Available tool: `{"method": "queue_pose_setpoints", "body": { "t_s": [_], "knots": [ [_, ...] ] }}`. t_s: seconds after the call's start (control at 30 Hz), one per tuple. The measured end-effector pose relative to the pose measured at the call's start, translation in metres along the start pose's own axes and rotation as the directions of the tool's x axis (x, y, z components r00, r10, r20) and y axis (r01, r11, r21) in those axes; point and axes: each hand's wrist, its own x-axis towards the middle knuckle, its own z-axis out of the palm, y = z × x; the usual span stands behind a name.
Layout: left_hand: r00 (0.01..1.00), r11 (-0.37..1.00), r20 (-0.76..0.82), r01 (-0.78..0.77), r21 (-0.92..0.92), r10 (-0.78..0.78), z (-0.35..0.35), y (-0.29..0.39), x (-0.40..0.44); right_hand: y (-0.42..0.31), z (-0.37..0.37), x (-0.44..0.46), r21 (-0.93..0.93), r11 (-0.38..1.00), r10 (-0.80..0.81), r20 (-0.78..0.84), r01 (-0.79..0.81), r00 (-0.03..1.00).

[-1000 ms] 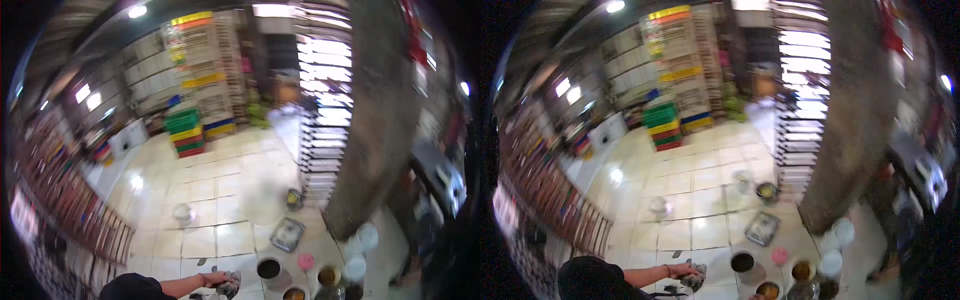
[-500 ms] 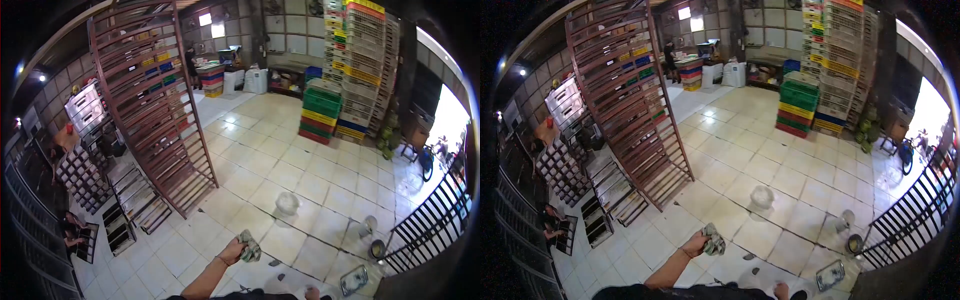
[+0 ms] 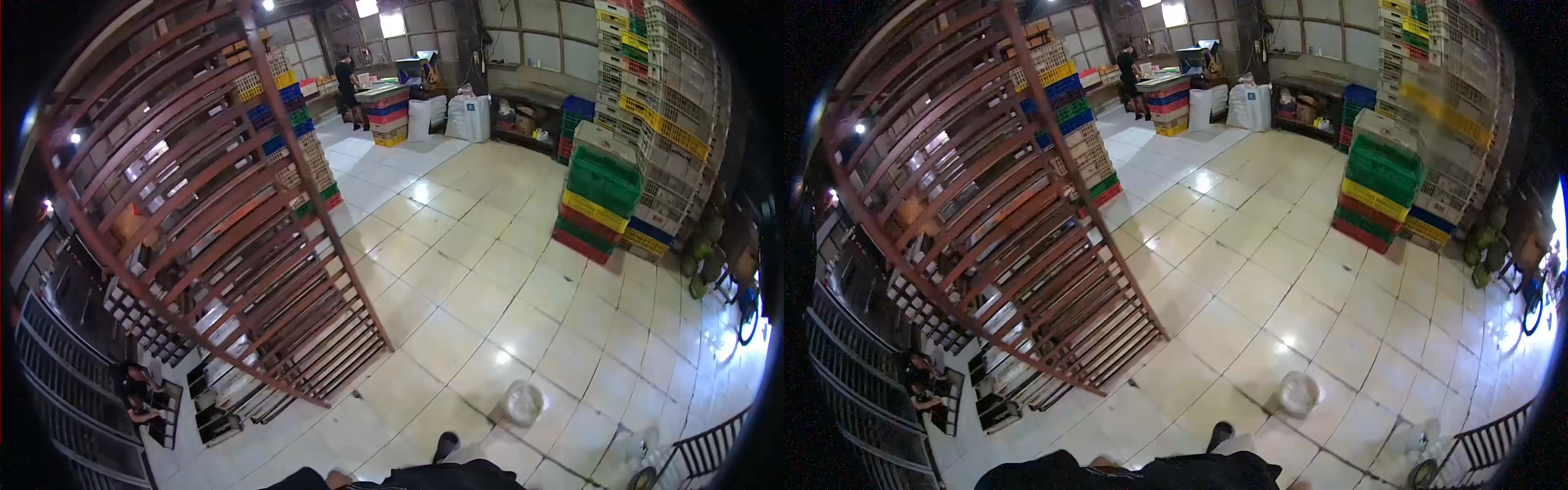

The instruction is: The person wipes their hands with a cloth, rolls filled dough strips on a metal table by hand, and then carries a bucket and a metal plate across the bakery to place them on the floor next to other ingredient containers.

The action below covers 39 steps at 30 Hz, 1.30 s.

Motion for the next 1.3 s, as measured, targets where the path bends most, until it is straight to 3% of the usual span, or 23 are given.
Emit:
{"method": "queue_pose_setpoints", "body": {
  "t_s": [0.03, 0.07, 0.17, 0.2, 0.27, 0.43, 0.57, 0.63, 0.7, 0.73, 0.77, 0.8, 0.83, 0.93, 0.97, 1.0, 1.03, 1.07, 1.1, 1.13, 1.17, 1.2, 1.3],
  "knots": [
    [1.000, 0.998, -0.007, -0.024, 0.063, 0.025, 0.020, 0.021, 0.010, 0.013, -0.021, 0.026, -0.045, 0.999, -0.023, -0.005, 0.023, 1.000],
    [0.998, 0.991, -0.016, -0.051, 0.128, 0.053, 0.036, 0.043, 0.021, 0.002, -0.048, 0.112, 0.524, 0.666, 0.539, 0.155, -0.532, 0.828],
    [0.986, 0.939, -0.045, -0.138, 0.314, 0.160, 0.080, 0.130, 0.057, -0.033, -0.155, 0.343, 0.871, 0.423, 0.386, 0.077, -0.250, 0.919],
    [0.979, 0.915, -0.056, -0.161, 0.370, 0.195, 0.092, 0.160, 0.069, -0.029, -0.170, 0.413, 0.752, 0.627, 0.259, 0.047, -0.205, 0.965],
    [0.962, 0.858, -0.079, -0.195, 0.475, 0.262, 0.114, 0.213, 0.089, -0.037, -0.211, 0.517, 0.706, 0.708, 0.065, -0.008, -0.040, 0.998],
    [0.892, 0.653, -0.097, -0.245, 0.717, 0.441, 0.169, 0.378, 0.145, 0.023, -0.190, 0.676, 0.367, 0.903, 0.203, 0.094, -0.223, 0.975],
    [0.841, 0.405, -0.029, -0.230, 0.885, 0.540, 0.240, 0.520, 0.193, 0.104, -0.154, 0.663, 0.389, 0.804, 0.444, 0.112, -0.450, 0.889],
    [0.831, 0.321, -0.016, -0.197, 0.926, 0.556, 0.307, 0.631, 0.221, 0.178, -0.094, 0.644, 0.149, 0.809, 0.531, 0.230, -0.568, 0.816],
    [0.625, 0.397, -0.067, -0.406, 0.824, 0.778, 0.404, 0.778, 0.209, 0.212, -0.091, 0.628, 0.221, 0.470, 0.786, 0.335, -0.855, 0.519],
    [0.599, 0.318, -0.006, -0.418, 0.851, 0.801, 0.449, 0.849, 0.211, 0.247, -0.068, 0.620, 0.025, 0.754, 0.637, 0.220, -0.657, 0.739],
    [0.470, 0.342, -0.060, -0.544, 0.767, 0.881, 0.504, 0.897, 0.171, 0.253, -0.048, 0.620, 0.497, 0.321, 0.911, 0.069, -0.806, 0.406],
    [0.517, 0.345, -0.014, -0.551, 0.760, 0.856, 0.547, 0.950, 0.145, 0.237, -0.119, 0.653, 0.505, 0.321, 0.911, 0.067, -0.801, 0.408],
    [0.569, 0.356, 0.029, -0.551, 0.755, 0.822, 0.578, 0.988, 0.140, 0.183, -0.232, 0.703, 0.294, 0.255, 0.881, 0.323, -0.921, 0.347],
    [0.382, 0.150, 0.110, -0.589, 0.794, 0.917, 0.601, 1.078, 0.261, 0.228, -0.232, 0.802, 0.491, 0.195, 0.858, 0.335, -0.849, 0.390],
    [0.457, 0.177, 0.116, -0.549, 0.817, 0.882, 0.607, 1.088, 0.277, 0.252, -0.218, 0.849, 0.502, 0.201, 0.849, 0.339, -0.841, 0.405],
    [0.519, 0.191, 0.126, -0.514, 0.836, 0.845, 0.611, 1.100, 0.292, 0.263, -0.208, 0.902, 0.875, -0.329, 0.823, 0.450, -0.354, 0.348],
    [0.592, 0.193, 0.072, -0.373, 0.908, 0.803, 0.613, 1.106, 0.304, 0.285, -0.194, 0.959, 0.886, 0.128, 0.776, 0.191, -0.446, 0.601],
    [0.665, 0.196, -0.010, -0.205, 0.959, 0.747, 0.601, 1.099, 0.310, 0.277, -0.226, 1.034, 0.961, -0.138, 0.780, 0.255, -0.241, 0.571],
    [0.722, 0.286, -0.067, -0.186, 0.940, 0.689, 0.594, 1.091, 0.301, 0.248, -0.317, 1.104, 0.894, -0.070, 0.703, 0.359, -0.443, 0.614],
    [0.691, 0.417, -0.207, -0.150, 0.897, 0.693, 0.577, 1.070, 0.309, 0.269, -0.314, 1.170, 0.923, -0.002, 0.521, 0.328, -0.384, 0.788],
    [0.696, 0.440, -0.224, -0.146, 0.886, 0.682, 0.485, 1.030, 0.431, 0.242, -0.373, 1.236, 0.949, -0.091, 0.397, 0.312, -0.301, 0.863],
    [0.715, 0.700, -0.118, -0.616, 0.361, 0.689, 0.486, 1.022, 0.382, 0.219, -0.421, 1.295, 0.962, 0.058, 0.282, 0.239, -0.265, 0.929],
    [0.647, 0.662, -0.200, -0.624, 0.415, 0.736, 0.515, 0.913, 0.374, 0.150, -0.564, 1.426, 0.977, 0.213, -0.293, 0.061, 0.003, 0.954]
  ]
}}
